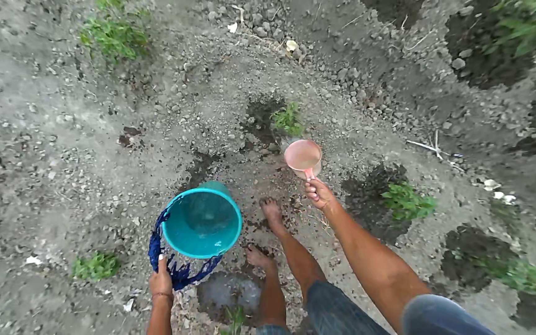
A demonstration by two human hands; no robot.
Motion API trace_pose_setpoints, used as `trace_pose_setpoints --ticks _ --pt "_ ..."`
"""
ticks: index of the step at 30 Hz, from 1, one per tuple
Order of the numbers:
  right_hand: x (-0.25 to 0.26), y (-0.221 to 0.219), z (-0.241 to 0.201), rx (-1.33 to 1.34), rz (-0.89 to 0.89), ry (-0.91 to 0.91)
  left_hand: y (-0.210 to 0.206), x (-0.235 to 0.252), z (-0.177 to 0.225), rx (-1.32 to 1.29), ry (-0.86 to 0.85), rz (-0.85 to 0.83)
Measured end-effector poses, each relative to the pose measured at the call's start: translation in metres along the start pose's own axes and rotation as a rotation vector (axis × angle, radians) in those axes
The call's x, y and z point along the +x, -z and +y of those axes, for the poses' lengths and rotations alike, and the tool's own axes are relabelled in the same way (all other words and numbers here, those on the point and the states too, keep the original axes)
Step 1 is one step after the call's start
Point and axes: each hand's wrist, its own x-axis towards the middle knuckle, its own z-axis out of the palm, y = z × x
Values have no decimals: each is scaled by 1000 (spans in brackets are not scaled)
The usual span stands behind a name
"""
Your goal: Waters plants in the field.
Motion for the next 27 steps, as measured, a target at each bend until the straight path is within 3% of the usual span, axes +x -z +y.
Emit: trace_pose_setpoints --ticks 10,19,24,27 --pt "4 10 -24 -175 316 -17 -2 24 -15 -59 57 21" --pt "15 -3 -34 -211 478 -21 -2 94 -45 -231 87 -82" --pt "5 -8 -12 -351 637 8 -2 114 -49 -411 139 -219" --pt "-43 -20 21 -477 544 98 2 117 -49 -545 158 -315"
